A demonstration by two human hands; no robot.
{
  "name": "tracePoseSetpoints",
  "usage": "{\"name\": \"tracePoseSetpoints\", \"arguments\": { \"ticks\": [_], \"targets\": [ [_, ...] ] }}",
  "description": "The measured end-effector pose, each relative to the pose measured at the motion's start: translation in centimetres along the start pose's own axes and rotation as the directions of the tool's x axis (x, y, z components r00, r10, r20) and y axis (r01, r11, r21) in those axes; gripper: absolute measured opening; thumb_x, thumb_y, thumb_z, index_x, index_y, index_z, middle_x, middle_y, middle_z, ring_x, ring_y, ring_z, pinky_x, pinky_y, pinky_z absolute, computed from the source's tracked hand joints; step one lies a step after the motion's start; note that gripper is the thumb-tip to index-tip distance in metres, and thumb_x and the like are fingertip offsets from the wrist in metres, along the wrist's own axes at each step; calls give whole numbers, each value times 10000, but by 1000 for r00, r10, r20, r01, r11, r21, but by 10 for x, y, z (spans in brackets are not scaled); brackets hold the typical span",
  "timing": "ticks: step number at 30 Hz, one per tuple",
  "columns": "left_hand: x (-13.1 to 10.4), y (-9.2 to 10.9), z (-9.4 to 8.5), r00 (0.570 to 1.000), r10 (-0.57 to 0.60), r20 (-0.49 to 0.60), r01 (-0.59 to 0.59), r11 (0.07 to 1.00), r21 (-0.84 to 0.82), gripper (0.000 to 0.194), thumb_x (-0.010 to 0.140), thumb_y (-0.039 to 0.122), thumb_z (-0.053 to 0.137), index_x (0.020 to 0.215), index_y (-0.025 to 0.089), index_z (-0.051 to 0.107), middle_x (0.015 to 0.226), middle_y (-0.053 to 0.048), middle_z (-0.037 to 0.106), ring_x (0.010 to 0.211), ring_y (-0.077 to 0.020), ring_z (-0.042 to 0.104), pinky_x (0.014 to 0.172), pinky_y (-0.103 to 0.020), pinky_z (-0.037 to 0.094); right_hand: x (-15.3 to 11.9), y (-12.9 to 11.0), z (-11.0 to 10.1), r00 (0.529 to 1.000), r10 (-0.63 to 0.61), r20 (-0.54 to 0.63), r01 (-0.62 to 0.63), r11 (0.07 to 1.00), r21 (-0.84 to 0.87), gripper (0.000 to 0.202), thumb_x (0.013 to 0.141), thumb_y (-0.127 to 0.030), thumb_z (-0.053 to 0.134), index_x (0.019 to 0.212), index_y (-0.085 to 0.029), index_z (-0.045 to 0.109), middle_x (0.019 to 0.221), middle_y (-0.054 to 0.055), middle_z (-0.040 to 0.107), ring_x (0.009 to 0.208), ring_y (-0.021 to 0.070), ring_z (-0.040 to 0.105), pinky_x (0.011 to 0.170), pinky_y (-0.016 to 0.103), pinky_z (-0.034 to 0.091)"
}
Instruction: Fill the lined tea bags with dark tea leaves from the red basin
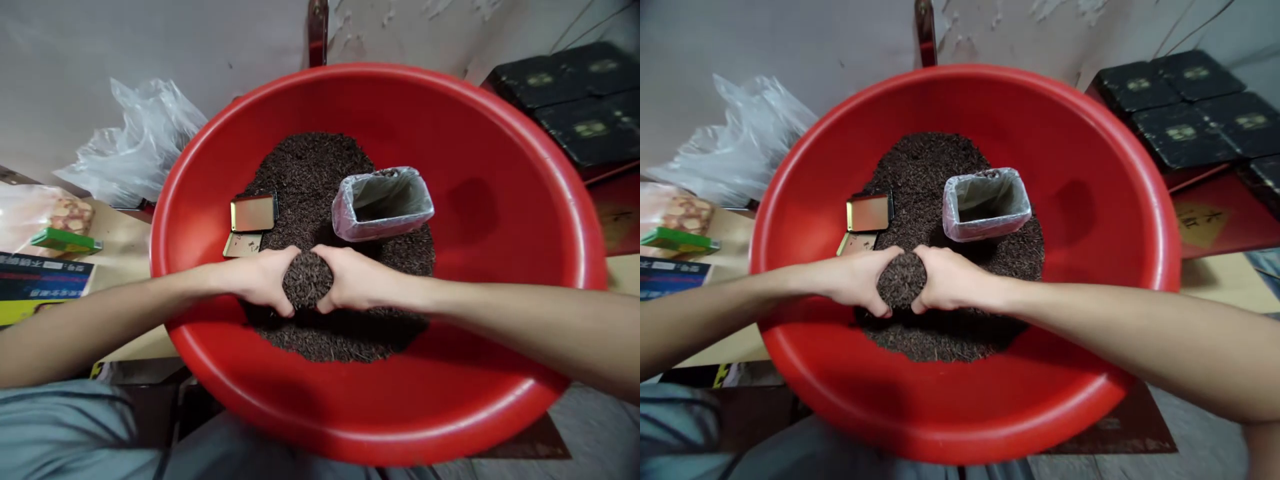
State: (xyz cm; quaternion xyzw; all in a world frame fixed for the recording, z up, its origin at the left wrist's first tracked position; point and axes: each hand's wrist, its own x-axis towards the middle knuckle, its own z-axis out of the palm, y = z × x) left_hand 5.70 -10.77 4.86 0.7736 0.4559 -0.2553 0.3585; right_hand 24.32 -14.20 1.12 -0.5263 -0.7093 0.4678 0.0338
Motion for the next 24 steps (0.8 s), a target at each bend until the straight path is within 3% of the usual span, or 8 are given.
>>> {"name": "tracePoseSetpoints", "arguments": {
  "ticks": [3,5,8,11,16,20,24],
  "targets": [
    [-16,16,-29,989,4,-147,5,998,58,835,588,352,832,1351,208,525,1130,-79,737,936,-289,722,735,-325,554,-11,-10,-29,979,-116,-166,109,993,-49,670,575,-212,892,1201,-171,656,1090,72,753,952,266,717,830,375,582],
    [-20,32,-53,971,45,-234,-14,991,133,827,578,354,840,1338,218,545,1114,-69,730,992,-313,714,787,-335,551,-17,-9,-51,939,-186,-290,156,980,-123,659,574,-236,889,1190,-169,665,1076,63,738,962,276,705,866,409,587],
    [-8,57,-84,927,143,-345,-58,968,246,827,568,385,859,1329,234,574,1115,-40,706,1103,-335,688,878,-334,526,-20,6,-87,874,-236,-425,164,966,-199,720,570,-299,896,1243,-186,665,1103,47,722,1024,293,699,936,450,586],
    [15,77,-103,901,218,-375,-100,946,308,801,587,423,862,1319,228,600,1119,-29,698,1136,-321,674,911,-324,508,-17,30,-117,864,-210,-457,141,973,-182,768,569,-361,911,1280,-208,663,1129,47,730,1057,307,701,934,457,597],
    [36,98,-110,909,191,-371,-61,940,335,744,665,393,833,1348,199,610,1180,-73,717,1141,-299,661,919,-325,524,-7,57,-138,883,-133,-449,102,990,-92,709,567,-371,924,1224,-233,697,1105,39,762,1039,289,715,892,414,611],
    [39,108,-110,891,187,-414,-25,930,367,740,693,329,822,1383,168,609,1302,-96,688,1202,-293,632,1000,-329,511,-6,60,-143,903,-111,-415,93,994,-63,551,602,-326,905,1124,-229,757,1027,24,782,965,270,730,842,383,615],
    [47,119,-107,879,202,-432,-38,933,358,677,706,266,835,1344,149,638,1248,-104,720,1157,-282,665,990,-331,536,-13,58,-148,896,-93,-434,40,991,-130,450,663,-268,862,1103,-207,789,963,19,786,927,249,732,842,364,609]
  ]
}}
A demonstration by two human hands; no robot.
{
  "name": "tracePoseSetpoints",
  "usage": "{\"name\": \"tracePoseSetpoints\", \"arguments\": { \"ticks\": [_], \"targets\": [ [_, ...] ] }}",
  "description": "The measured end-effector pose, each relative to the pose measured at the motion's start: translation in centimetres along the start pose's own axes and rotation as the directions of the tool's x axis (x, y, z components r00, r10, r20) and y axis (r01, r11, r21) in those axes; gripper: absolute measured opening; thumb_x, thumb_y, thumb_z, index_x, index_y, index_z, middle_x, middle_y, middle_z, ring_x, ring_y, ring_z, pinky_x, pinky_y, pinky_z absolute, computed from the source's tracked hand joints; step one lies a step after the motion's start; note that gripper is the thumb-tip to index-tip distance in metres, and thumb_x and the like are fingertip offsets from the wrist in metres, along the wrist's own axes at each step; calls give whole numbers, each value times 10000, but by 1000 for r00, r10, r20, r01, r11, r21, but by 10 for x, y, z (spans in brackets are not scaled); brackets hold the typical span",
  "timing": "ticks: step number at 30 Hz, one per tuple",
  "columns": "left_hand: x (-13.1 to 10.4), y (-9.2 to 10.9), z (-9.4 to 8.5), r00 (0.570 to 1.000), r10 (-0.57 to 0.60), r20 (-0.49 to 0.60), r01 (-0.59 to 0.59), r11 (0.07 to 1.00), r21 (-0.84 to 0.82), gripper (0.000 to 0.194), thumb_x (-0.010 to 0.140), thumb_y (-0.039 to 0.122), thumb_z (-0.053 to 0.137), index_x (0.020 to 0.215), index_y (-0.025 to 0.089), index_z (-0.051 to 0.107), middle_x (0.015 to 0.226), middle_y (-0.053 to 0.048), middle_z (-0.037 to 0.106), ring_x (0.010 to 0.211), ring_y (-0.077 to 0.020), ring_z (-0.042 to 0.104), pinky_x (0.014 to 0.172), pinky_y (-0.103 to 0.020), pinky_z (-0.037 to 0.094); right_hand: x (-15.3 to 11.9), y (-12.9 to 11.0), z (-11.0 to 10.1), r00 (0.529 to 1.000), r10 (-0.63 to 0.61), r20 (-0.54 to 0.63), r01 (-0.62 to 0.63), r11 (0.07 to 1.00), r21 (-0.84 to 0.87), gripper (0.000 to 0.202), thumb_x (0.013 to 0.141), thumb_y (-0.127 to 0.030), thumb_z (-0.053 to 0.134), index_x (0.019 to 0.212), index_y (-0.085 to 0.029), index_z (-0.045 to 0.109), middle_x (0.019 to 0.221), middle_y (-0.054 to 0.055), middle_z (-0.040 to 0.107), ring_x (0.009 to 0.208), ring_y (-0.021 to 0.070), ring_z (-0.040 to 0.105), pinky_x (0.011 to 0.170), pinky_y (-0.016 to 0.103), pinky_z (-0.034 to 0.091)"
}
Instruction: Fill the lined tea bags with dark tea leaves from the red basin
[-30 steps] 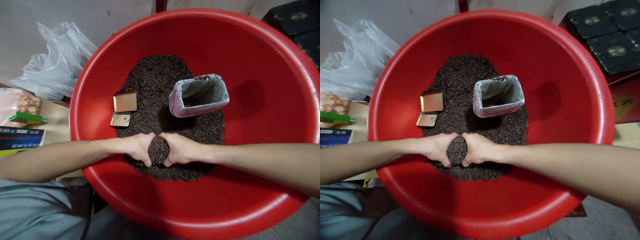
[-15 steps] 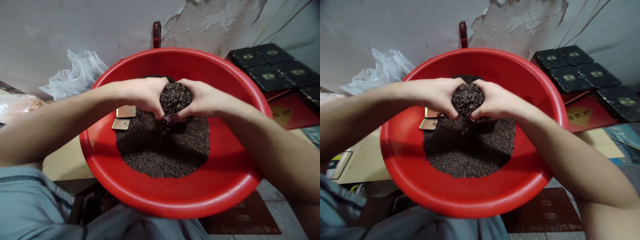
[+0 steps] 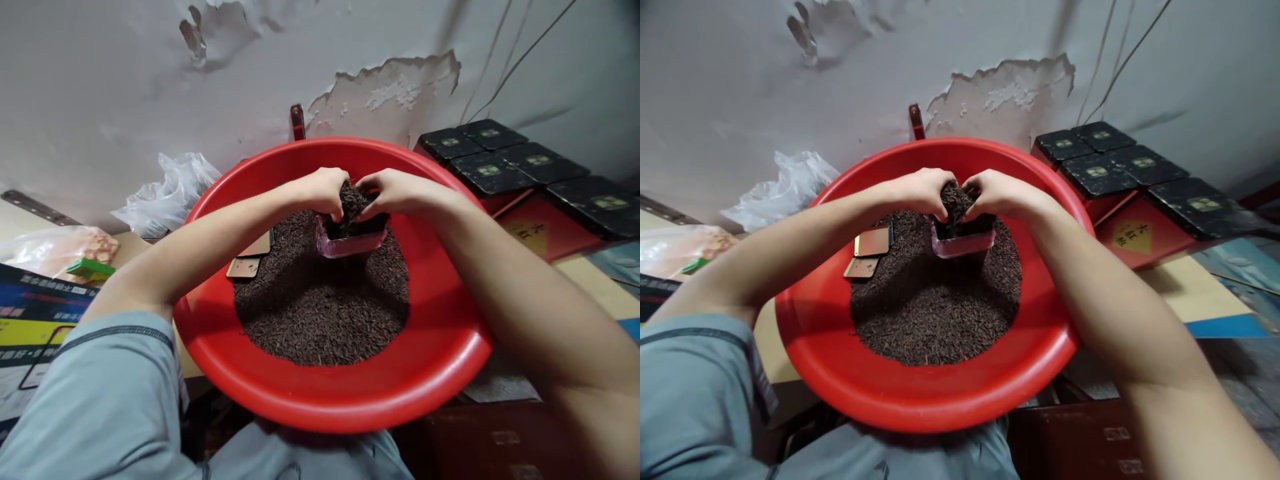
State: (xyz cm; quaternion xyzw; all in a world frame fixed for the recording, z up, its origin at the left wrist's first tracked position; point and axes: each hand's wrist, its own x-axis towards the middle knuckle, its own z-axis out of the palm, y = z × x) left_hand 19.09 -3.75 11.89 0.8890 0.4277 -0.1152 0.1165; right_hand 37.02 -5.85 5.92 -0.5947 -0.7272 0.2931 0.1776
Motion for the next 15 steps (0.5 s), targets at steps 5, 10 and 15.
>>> {"name": "tracePoseSetpoints", "arguments": {
  "ticks": [5,10,15],
  "targets": [
    [13,8,12,1000,6,-1,-6,996,-85,591,732,205,844,1291,115,675,1157,-125,751,1037,-283,735,920,-369,599,-8,-6,-5,998,44,-49,-47,998,-51,370,711,-157,795,1079,-192,808,962,42,794,858,238,744,792,355,627],
    [24,3,20,996,67,-65,-75,989,-124,513,826,243,795,1306,117,665,1270,-149,716,1073,-292,738,938,-397,614,-11,-9,-2,989,103,-108,-98,994,57,280,784,-118,719,1043,-178,807,960,78,803,824,244,766,710,339,641],
    [23,3,24,996,52,-67,-66,968,-241,470,970,214,664,1412,102,547,1270,-180,706,964,-258,767,837,-341,627,-11,-10,0,970,107,-220,-105,994,18,232,874,-194,667,1060,-159,800,868,84,793,764,242,765,759,374,636]
  ]
}}
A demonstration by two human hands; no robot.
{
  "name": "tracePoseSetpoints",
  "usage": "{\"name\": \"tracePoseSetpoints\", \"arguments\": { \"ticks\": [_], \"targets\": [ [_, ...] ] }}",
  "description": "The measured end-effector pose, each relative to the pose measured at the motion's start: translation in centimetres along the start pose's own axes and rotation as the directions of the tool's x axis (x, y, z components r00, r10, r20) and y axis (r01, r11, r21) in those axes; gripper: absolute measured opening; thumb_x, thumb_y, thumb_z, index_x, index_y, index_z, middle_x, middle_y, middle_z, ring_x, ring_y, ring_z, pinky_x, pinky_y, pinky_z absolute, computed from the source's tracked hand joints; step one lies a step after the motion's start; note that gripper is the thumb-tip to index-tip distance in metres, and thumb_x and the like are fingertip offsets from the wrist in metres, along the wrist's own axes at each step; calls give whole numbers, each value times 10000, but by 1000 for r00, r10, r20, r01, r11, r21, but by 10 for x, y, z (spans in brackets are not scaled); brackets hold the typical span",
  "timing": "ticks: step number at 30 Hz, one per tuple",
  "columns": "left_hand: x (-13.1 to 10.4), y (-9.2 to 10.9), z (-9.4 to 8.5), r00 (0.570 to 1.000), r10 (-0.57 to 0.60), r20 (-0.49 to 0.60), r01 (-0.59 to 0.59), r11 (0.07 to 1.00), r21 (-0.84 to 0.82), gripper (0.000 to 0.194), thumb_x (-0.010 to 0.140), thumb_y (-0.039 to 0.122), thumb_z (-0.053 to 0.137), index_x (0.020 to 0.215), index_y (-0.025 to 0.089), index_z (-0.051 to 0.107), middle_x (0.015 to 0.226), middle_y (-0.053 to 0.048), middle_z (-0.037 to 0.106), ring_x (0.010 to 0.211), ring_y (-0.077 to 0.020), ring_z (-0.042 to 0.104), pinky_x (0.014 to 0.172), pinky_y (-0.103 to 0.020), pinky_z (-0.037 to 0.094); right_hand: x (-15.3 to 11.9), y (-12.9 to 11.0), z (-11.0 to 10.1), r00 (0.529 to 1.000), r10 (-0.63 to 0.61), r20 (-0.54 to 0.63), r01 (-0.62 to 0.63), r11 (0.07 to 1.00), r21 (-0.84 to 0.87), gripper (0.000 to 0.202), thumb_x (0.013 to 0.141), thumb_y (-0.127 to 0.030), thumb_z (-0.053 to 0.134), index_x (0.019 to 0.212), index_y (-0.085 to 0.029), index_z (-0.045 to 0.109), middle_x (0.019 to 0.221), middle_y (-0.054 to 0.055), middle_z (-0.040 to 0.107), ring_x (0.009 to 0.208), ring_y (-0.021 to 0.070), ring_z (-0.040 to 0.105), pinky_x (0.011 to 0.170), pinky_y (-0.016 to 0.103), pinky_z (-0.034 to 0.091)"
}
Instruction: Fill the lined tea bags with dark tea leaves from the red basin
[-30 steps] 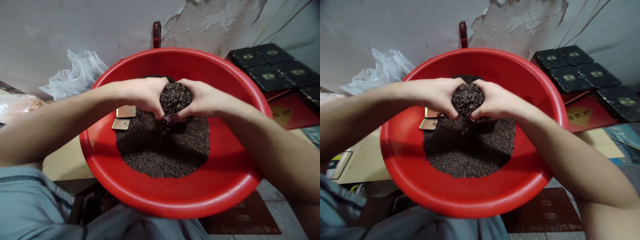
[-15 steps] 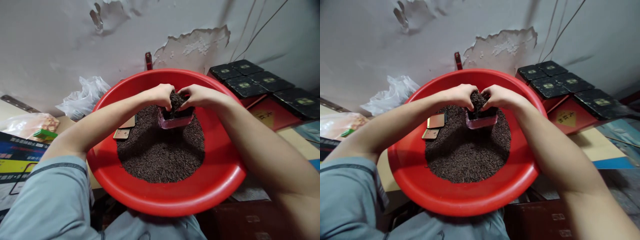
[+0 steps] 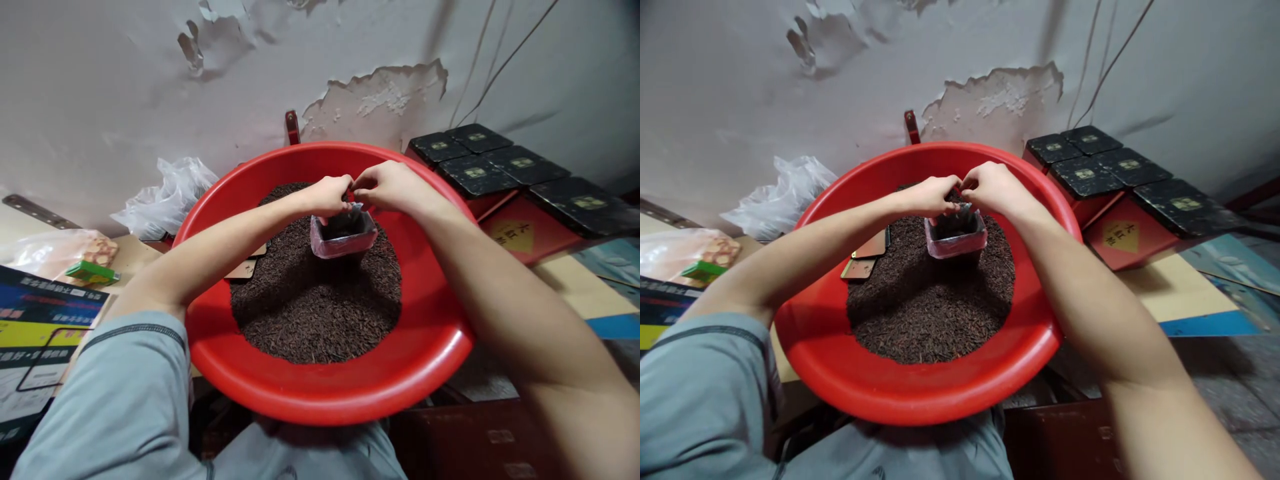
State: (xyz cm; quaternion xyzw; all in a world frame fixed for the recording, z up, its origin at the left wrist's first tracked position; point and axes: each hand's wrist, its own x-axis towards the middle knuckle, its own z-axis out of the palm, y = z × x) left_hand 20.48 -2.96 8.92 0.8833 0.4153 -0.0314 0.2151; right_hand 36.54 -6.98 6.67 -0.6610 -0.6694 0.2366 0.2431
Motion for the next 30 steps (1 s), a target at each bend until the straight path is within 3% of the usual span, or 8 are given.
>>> {"name": "tracePoseSetpoints", "arguments": {
  "ticks": [5,10,19,21,23,26,28,30],
  "targets": [
    [2,-1,7,997,54,-53,-52,998,40,338,1036,270,565,1312,83,620,1114,-163,749,865,-229,769,856,-349,599,0,3,1,988,-39,-146,27,996,-84,190,899,-308,681,923,-159,797,815,102,768,890,290,756,895,446,599],
    [9,-6,13,984,132,-123,-99,965,245,360,976,377,638,1203,114,730,1126,-166,764,1083,-293,722,1009,-401,529,7,14,3,968,-90,-233,63,990,-123,223,873,-401,698,890,-200,791,883,101,773,999,309,729,974,458,552],
    [-28,-8,6,979,182,-89,-183,983,-7,487,833,279,725,1305,164,725,1214,-117,749,1200,-304,659,1031,-382,492,-36,-33,5,939,-161,-305,182,982,42,401,1000,-535,526,768,-219,611,892,93,726,814,196,640,794,315,518],
    [-49,-18,6,989,132,-68,-133,991,-8,430,866,336,692,1275,214,748,1203,-106,765,1219,-309,656,1019,-378,494,-53,-44,18,959,-205,-198,238,957,163,482,1040,-590,415,736,-238,541,832,71,696,753,181,617,741,308,520],
    [-72,-30,14,990,105,92,-108,993,37,410,877,391,689,1248,236,770,1171,-103,785,1219,-318,666,1022,-388,493,-69,-44,37,963,-255,87,240,958,158,575,1040,-673,329,797,-219,587,841,71,708,765,191,641,771,328,541],
    [-102,-47,44,886,56,460,-118,987,107,677,830,549,753,1438,265,671,1278,-129,768,1227,-351,681,1061,-432,493,-91,-25,72,777,-120,618,265,953,-148,780,948,-806,389,1220,-137,684,1192,182,735,1022,318,712,973,477,551],
    [-116,-54,74,822,-6,570,-78,989,123,1033,774,659,783,1655,287,392,1569,-196,565,1369,-408,594,1114,-490,475,-102,-8,93,668,138,732,247,886,-393,1014,884,-844,459,1574,-101,460,1598,278,466,1358,469,570,1124,607,454],
    [-125,-57,104,811,-48,583,-29,992,122,1262,745,703,795,1723,284,116,1762,-238,156,1568,-480,315,1184,-602,394,-110,3,108,608,357,710,194,800,-568,1184,845,-884,469,1711,-129,180,1757,258,148,1560,537,281,1218,667,323]
  ]
}}
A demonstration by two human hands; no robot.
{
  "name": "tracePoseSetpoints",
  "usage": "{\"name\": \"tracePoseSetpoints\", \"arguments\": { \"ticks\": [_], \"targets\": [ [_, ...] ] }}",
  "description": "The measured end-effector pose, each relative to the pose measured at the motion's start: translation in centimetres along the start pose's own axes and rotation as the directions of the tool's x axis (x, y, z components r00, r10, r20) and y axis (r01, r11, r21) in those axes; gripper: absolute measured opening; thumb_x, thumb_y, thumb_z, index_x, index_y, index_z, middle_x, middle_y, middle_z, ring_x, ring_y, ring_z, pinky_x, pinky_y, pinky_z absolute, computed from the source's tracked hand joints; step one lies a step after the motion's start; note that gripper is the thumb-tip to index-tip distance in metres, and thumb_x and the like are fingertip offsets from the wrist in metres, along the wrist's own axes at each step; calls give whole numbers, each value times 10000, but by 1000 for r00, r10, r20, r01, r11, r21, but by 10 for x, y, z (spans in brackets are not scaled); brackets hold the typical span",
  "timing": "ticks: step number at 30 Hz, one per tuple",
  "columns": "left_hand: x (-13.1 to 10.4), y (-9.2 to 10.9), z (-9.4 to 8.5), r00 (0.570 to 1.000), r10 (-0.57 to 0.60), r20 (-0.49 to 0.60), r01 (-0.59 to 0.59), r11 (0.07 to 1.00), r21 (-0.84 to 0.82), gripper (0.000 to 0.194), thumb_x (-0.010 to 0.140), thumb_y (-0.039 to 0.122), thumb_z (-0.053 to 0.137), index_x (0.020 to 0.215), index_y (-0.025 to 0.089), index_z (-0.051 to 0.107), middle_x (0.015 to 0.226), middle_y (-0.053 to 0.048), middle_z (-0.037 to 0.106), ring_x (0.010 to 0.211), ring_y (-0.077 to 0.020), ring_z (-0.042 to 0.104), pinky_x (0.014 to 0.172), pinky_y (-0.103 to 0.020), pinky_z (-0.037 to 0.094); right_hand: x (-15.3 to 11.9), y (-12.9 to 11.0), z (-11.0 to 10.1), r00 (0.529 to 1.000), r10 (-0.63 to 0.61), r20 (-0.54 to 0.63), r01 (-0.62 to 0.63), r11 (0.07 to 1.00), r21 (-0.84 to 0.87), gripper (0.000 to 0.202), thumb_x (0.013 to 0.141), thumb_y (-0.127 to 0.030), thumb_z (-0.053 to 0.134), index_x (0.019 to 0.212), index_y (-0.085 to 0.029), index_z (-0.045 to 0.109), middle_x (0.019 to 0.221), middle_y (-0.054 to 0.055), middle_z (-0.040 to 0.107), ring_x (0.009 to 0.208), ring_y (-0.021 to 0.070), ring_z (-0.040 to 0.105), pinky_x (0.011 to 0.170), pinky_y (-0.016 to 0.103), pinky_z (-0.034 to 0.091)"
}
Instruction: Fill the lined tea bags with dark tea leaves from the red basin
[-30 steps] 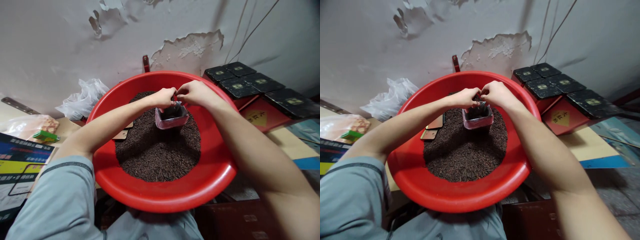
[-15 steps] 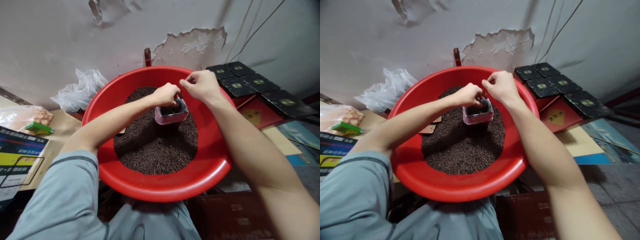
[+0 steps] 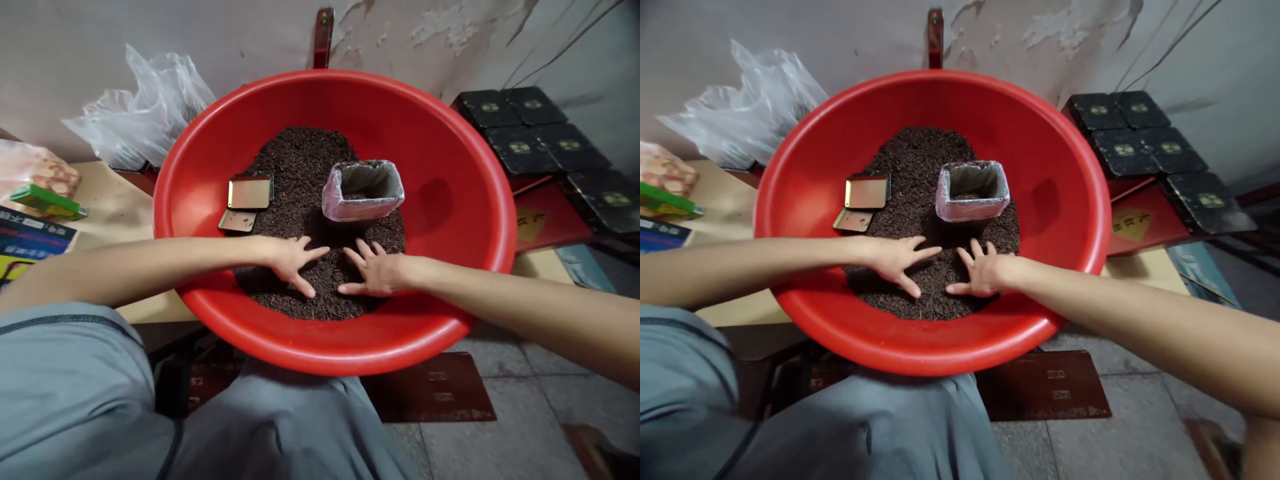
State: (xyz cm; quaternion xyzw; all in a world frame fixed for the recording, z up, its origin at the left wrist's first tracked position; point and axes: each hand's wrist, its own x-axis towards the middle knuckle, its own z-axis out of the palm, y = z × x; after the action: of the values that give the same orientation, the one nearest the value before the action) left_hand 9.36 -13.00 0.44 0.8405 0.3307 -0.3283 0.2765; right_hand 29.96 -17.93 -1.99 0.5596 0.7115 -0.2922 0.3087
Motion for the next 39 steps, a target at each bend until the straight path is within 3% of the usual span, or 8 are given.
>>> {"name": "tracePoseSetpoints", "arguments": {
  "ticks": [2,4,7,12,19,25,34,39],
  "targets": [
    [8,4,21,999,-32,22,33,999,-18,1319,738,709,801,1720,309,18,1777,-206,-72,1621,-522,39,1177,-761,292,5,-3,8,994,69,82,-67,997,-31,1280,810,-939,443,1723,-140,37,1775,241,31,1600,538,130,1264,652,244],
    [10,8,32,998,-46,44,48,998,-33,1309,737,722,796,1719,333,24,1787,-180,-63,1611,-546,-46,1123,-855,250,5,-6,7,989,59,132,-55,998,-36,1352,768,-986,427,1718,-121,7,1769,261,24,1597,545,117,1278,624,227],
    [9,15,34,998,-17,64,19,999,-35,1280,731,721,800,1723,309,103,1785,-192,107,1598,-559,71,1154,-789,306,5,-8,-2,988,2,157,5,999,-45,1416,716,-983,513,1716,-89,57,1753,291,91,1583,557,175,1264,609,276],
    [7,16,29,990,99,97,-101,995,17,1038,790,692,766,1653,245,399,1683,-231,363,1515,-492,373,1168,-568,431,5,-1,-15,975,-148,166,169,978,-121,1346,654,-804,768,1670,-63,288,1612,292,394,1465,506,448,1173,548,445],
    [3,20,37,989,77,127,-75,997,-22,1041,870,729,659,1683,175,316,1714,-272,286,1567,-495,299,1183,-572,417,3,-6,-18,947,-123,296,141,989,-40,1477,635,-764,838,1698,-34,118,1723,360,82,1569,553,204,1252,593,330],
    [0,22,33,989,91,120,-77,990,-121,944,844,690,704,1596,171,468,1662,-278,386,1508,-492,417,1142,-581,467,3,-5,-16,917,-208,339,202,978,54,1498,614,-732,869,1689,-24,103,1726,342,54,1585,531,125,1289,568,263],
    [9,27,44,997,22,69,-11,986,-167,1105,747,715,762,1593,83,433,1593,-295,468,1477,-491,454,1176,-552,443,3,-8,-8,931,-227,285,189,970,154,1506,588,-649,922,1684,-9,111,1713,364,90,1585,505,160,1297,515,273],
    [8,31,37,996,-27,84,47,967,-249,1184,639,644,869,1592,100,425,1580,-257,505,1437,-451,521,1156,-513,482,3,-10,-6,940,-207,272,161,970,183,1497,578,-570,949,1687,-8,115,1717,355,69,1585,506,168,1301,511,269]
  ]
}}
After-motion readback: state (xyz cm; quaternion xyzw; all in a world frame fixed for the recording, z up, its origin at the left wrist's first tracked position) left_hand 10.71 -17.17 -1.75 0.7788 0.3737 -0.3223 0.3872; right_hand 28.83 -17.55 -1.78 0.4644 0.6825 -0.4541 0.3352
